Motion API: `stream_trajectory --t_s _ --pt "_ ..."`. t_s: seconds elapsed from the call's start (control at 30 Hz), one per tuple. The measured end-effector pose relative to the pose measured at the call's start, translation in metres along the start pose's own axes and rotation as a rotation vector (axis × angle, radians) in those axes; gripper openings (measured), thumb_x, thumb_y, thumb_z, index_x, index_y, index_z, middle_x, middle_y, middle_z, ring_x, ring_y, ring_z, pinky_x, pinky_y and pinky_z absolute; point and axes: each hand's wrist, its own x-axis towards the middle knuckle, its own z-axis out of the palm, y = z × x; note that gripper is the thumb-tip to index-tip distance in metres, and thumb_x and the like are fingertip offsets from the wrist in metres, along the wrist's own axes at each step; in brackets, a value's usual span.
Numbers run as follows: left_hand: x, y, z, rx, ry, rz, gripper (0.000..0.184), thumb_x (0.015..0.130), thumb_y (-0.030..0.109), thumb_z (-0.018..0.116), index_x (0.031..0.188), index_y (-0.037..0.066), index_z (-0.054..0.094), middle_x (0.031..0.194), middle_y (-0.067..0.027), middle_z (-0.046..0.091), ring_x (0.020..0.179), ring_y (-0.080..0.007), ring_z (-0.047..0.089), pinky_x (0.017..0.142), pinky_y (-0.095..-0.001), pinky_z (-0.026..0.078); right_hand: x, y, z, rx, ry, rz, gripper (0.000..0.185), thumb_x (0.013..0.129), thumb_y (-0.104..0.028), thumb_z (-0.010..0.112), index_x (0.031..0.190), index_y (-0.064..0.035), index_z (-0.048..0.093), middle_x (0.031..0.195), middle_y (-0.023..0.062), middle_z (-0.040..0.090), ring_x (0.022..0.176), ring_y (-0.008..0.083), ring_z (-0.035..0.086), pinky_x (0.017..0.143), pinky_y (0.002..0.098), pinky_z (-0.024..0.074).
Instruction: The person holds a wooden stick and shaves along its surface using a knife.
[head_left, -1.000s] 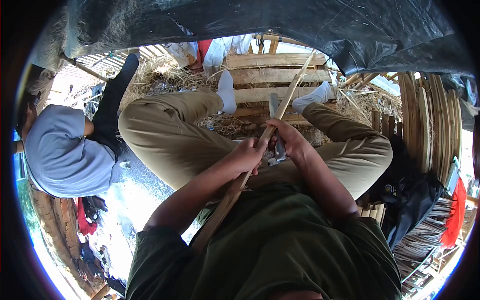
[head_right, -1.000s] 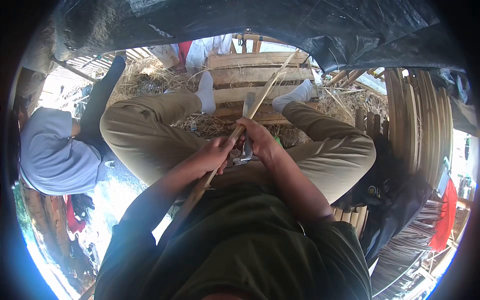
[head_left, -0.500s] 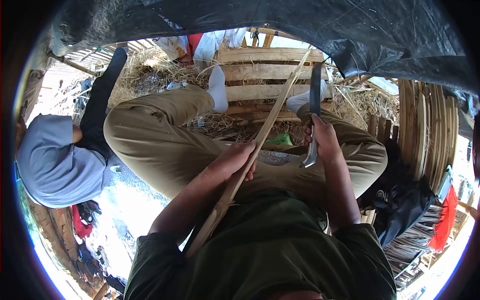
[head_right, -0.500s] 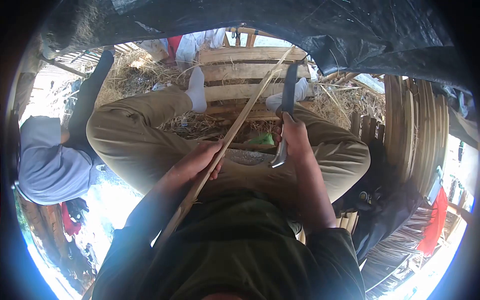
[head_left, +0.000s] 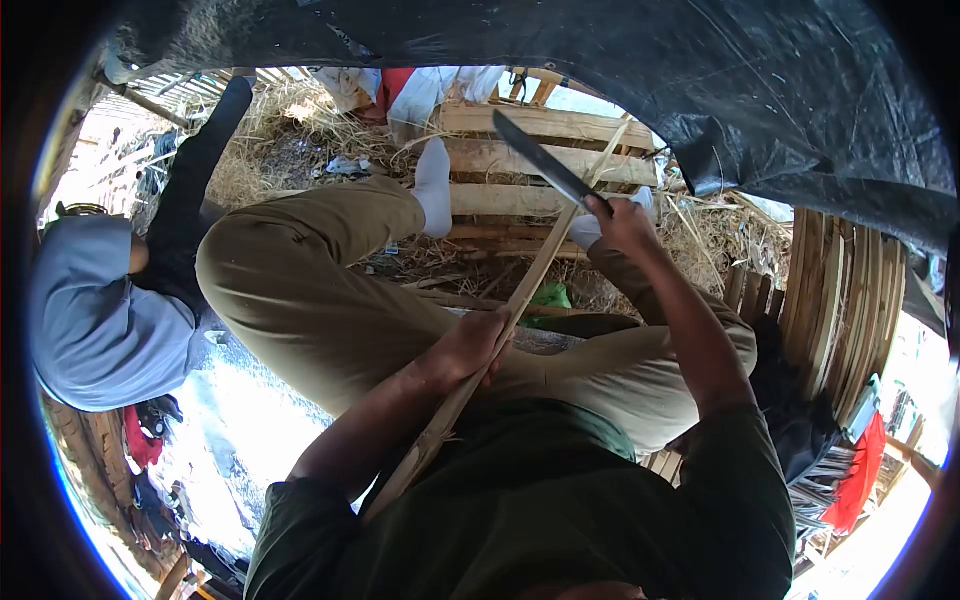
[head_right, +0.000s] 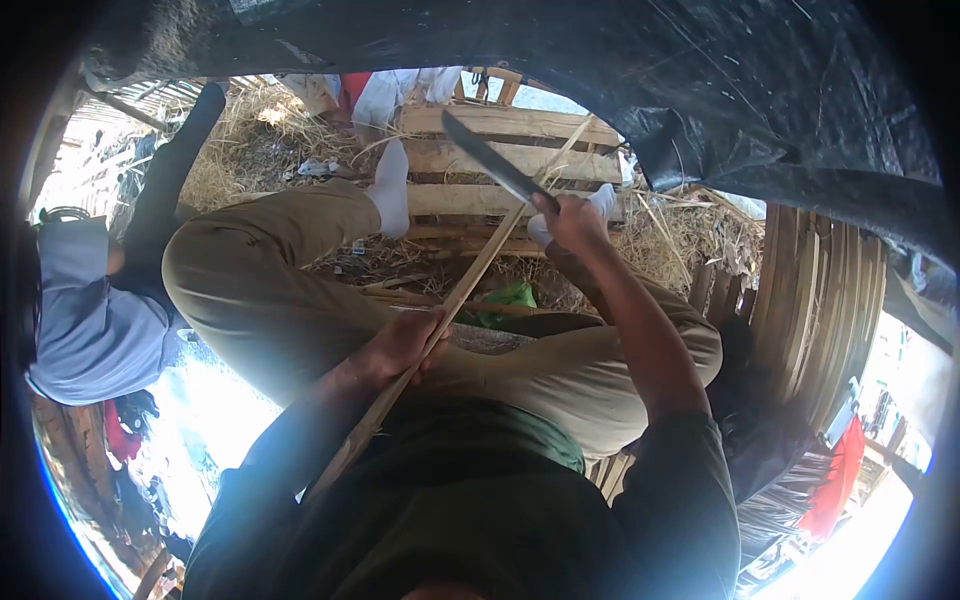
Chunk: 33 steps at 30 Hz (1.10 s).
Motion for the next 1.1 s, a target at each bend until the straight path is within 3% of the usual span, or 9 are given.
stream_trajectory --t_s 0.27,0.33,0.57,0.7,0.73,0.83,0.87,0.97,1.1 --pt "0.007 -0.002 -0.001 0.012 -0.021 0.023 0.036 0.100 0.040 0.032 0.083 0.012 0.047 0.052 -0.0001 0.042 0.041 -0.0110 0.040 0.037 -0.0274 0.037 -0.005 0.013 0.011 0.048 -0.027 -0.039 0.054 0.093 -0.050 0.055 0.096 0.0025 0.068 0.085 0.0281 0.067 0.084 0.0457 0.066 0.074 0.0508 0.0510" --pt "0.007 0.002 -0.005 0.007 -0.027 0.014 0.036 0.100 0.039 0.032 0.082 0.012 0.047 0.052 0.0000 0.042 0.041 -0.0109 0.041 0.036 -0.0272 0.037 -0.007 0.004 -0.008 0.149 -0.189 0.084 0.054 0.094 -0.049 0.054 0.094 0.0028 0.068 0.082 0.0279 0.067 0.083 0.0452 0.066 0.072 0.0495 0.0507" --pt "0.001 0.007 -0.001 0.002 -0.015 -0.043 0.036 0.101 0.039 0.031 0.082 0.013 0.046 0.052 0.0008 0.041 0.040 -0.0092 0.039 0.034 -0.0259 0.035 0.001 0.005 0.008 0.021 -0.029 -0.116 0.061 0.098 -0.053 0.044 0.092 0.0028 0.068 0.080 0.0277 0.066 0.082 0.0441 0.066 0.071 0.0499 0.0501" --pt "0.005 0.000 -0.005 -0.059 -0.037 -0.023 0.045 0.102 0.045 0.029 0.086 0.009 0.050 0.052 -0.0008 0.044 0.039 -0.0115 0.042 0.037 -0.0279 0.038 0.022 0.004 -0.021 0.068 -0.197 0.027 0.059 0.098 -0.051 0.045 0.095 0.0030 0.067 0.085 0.0277 0.067 0.083 0.0426 0.068 0.073 0.0496 0.0510" --pt "0.006 -0.001 -0.005 -0.048 -0.038 -0.011 0.044 0.102 0.045 0.030 0.086 0.009 0.050 0.053 -0.0007 0.044 0.039 -0.0114 0.042 0.037 -0.0276 0.038 0.028 0.006 -0.015 0.070 -0.143 0.143 0.059 0.098 -0.051 0.045 0.095 0.0029 0.067 0.083 0.0259 0.067 0.081 0.0412 0.068 0.071 0.0481 0.0515" --pt "0.007 -0.005 -0.004 -0.039 -0.036 0.015 0.044 0.102 0.045 0.030 0.086 0.009 0.050 0.053 -0.0005 0.044 0.039 -0.0111 0.042 0.037 -0.0266 0.038 0.011 0.006 0.011 0.006 -0.021 -0.195 0.062 0.098 -0.053 0.045 0.092 0.0045 0.067 0.081 0.0256 0.067 0.076 0.0396 0.069 0.065 0.0469 0.0519" --pt "0.008 -0.005 -0.005 -0.043 -0.039 0.010 0.044 0.102 0.045 0.030 0.086 0.009 0.050 0.053 -0.0004 0.044 0.039 -0.0109 0.042 0.036 -0.0262 0.038 0.014 0.009 0.005 0.032 -0.106 -0.090 0.064 0.098 -0.053 0.044 0.086 0.0056 0.065 0.071 0.0224 0.065 0.062 0.0338 0.068 0.054 0.0441 0.0500" --pt "0.005 -0.004 -0.003 -0.057 -0.033 0.015 0.042 0.102 0.044 0.029 0.083 0.012 0.048 0.052 0.0012 0.041 0.040 -0.0095 0.038 0.034 -0.0257 0.035 0.024 0.008 -0.018 0.107 -0.257 0.066 0.064 0.100 -0.052 0.042 0.080 0.0056 0.063 0.063 0.0191 0.061 0.051 0.0285 0.064 0.048 0.0420 0.0468" --pt "0.000 0.005 0.001 0.006 0.003 -0.033 0.041 0.102 0.043 0.029 0.082 0.013 0.047 0.051 0.0015 0.040 0.039 -0.0094 0.036 0.034 -0.0263 0.034 0.005 -0.001 0.009 0.239 -0.208 -0.021 0.065 0.100 -0.051 0.042 0.072 0.0047 0.061 0.050 0.0127 0.054 0.043 0.0242 0.058 0.044 0.0392 0.0450"
